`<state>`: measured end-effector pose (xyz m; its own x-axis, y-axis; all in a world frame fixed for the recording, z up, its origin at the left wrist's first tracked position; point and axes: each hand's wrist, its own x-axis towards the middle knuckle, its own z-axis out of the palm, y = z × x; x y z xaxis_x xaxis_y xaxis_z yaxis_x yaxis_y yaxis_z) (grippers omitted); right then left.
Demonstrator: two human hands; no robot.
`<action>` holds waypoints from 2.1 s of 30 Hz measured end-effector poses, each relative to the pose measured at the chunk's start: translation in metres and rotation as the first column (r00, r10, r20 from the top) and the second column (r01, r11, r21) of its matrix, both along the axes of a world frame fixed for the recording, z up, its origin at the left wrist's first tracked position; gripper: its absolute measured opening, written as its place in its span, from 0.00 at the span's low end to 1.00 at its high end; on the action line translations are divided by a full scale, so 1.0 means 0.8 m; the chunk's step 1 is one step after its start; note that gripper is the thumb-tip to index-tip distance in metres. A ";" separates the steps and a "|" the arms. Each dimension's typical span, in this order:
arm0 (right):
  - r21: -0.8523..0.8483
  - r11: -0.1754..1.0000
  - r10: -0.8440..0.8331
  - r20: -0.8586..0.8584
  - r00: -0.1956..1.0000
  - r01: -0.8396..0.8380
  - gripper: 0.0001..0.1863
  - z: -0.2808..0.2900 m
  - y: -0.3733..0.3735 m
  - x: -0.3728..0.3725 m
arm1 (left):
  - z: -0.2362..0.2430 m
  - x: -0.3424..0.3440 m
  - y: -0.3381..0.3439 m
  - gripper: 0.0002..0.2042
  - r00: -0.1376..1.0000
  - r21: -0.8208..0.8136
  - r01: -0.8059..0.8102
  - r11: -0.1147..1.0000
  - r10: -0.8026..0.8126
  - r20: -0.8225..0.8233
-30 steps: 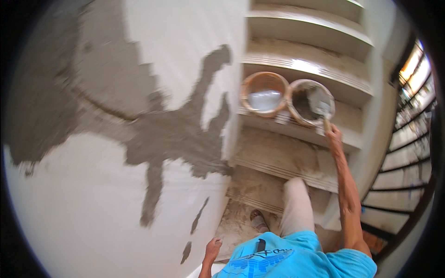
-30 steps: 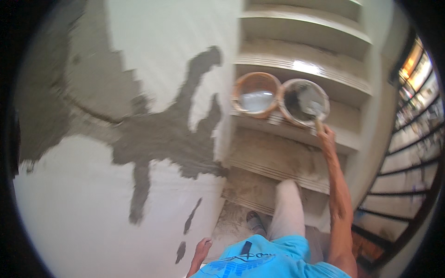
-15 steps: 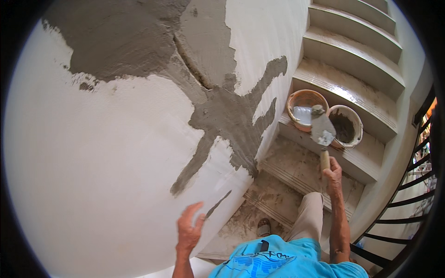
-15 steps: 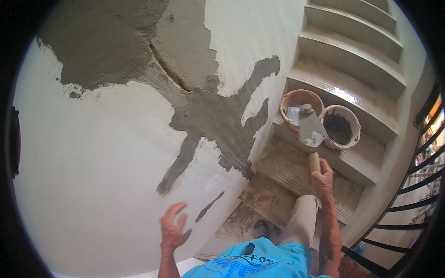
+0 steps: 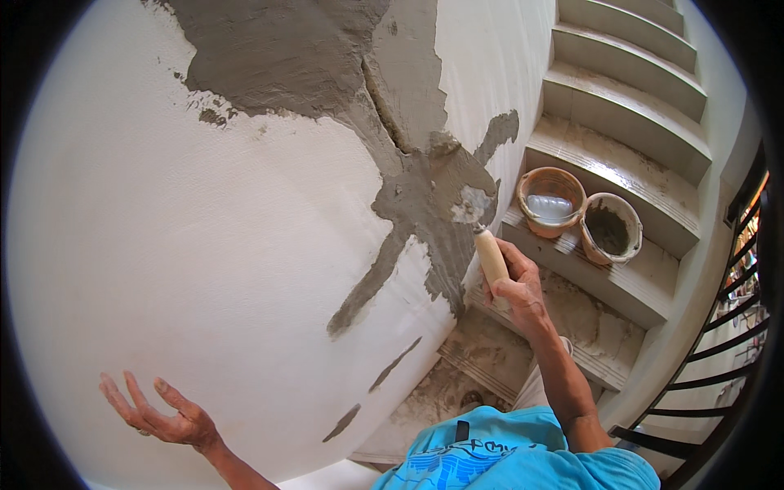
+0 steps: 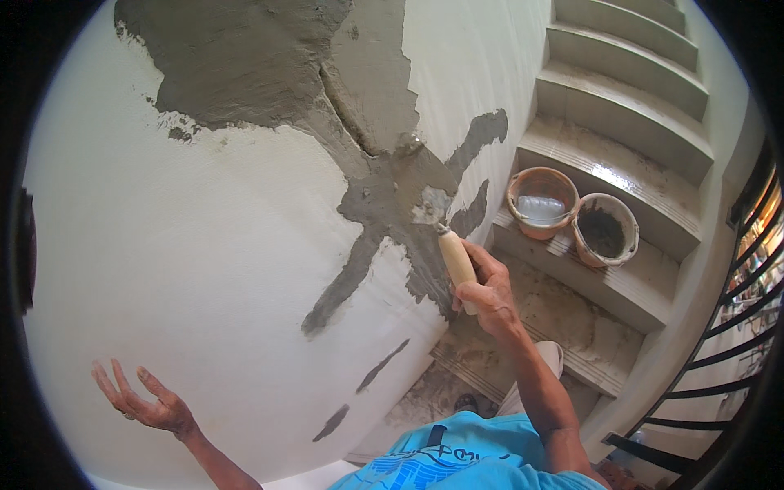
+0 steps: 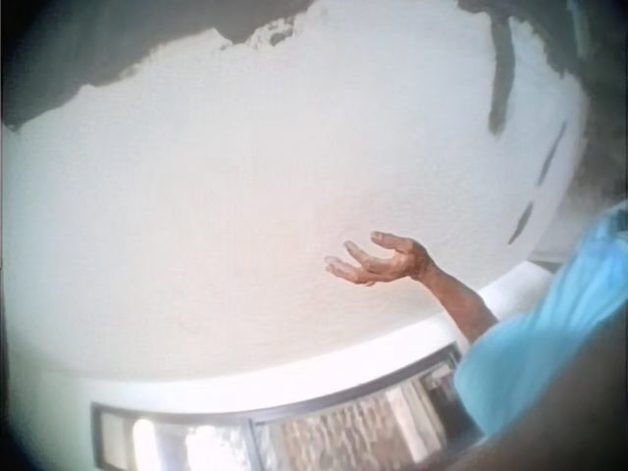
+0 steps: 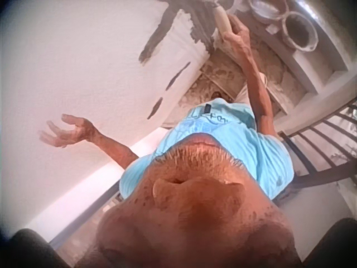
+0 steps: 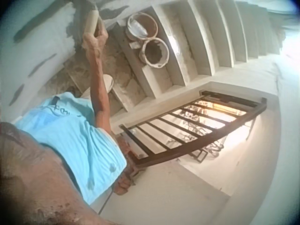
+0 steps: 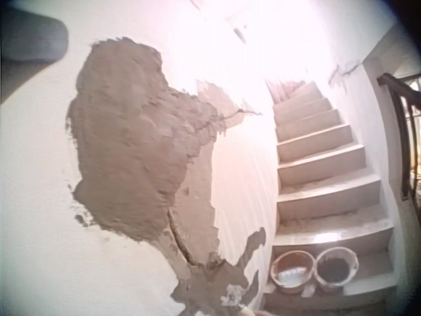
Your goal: The person applies plaster to a damaged section of a white wall using a trowel. They repeatedly scoop plaster from a bucket placed on the stairs and spread it over the wall surface to fill in cracks and holes.
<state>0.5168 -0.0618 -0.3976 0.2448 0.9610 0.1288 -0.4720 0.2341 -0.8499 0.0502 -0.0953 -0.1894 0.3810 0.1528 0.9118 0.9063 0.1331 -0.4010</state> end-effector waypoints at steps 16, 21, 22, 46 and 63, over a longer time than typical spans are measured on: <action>0.212 0.883 -0.469 0.428 0.773 0.418 0.40 0.031 0.062 -0.072 | 0.015 -0.087 0.034 0.22 0.999 0.073 -0.034 0.997 0.034 -0.009; 0.457 0.708 -0.688 0.620 0.377 0.539 0.43 0.026 0.087 -0.097 | 0.012 -0.095 0.035 0.22 1.000 0.069 -0.020 0.997 0.020 0.005; 0.454 0.697 -0.682 0.659 0.316 0.555 0.44 0.030 0.089 -0.105 | 0.012 -0.095 0.035 0.21 1.000 0.073 -0.021 0.997 0.020 0.009; 0.312 0.851 -0.514 0.662 0.545 0.423 0.47 0.015 0.036 -0.125 | 0.011 -0.102 0.035 0.20 1.000 0.087 0.007 0.996 -0.006 -0.007; 0.501 0.697 -0.685 0.676 0.271 0.512 0.49 0.031 0.073 -0.173 | 0.012 -0.097 0.038 0.20 0.999 0.096 0.038 0.995 -0.037 -0.016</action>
<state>0.3782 -0.0034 -0.3725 0.4540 0.5295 0.7166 0.6844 0.3078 -0.6610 -0.0274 -0.0647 -0.1798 0.3979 0.0503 0.9160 0.9057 0.1377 -0.4010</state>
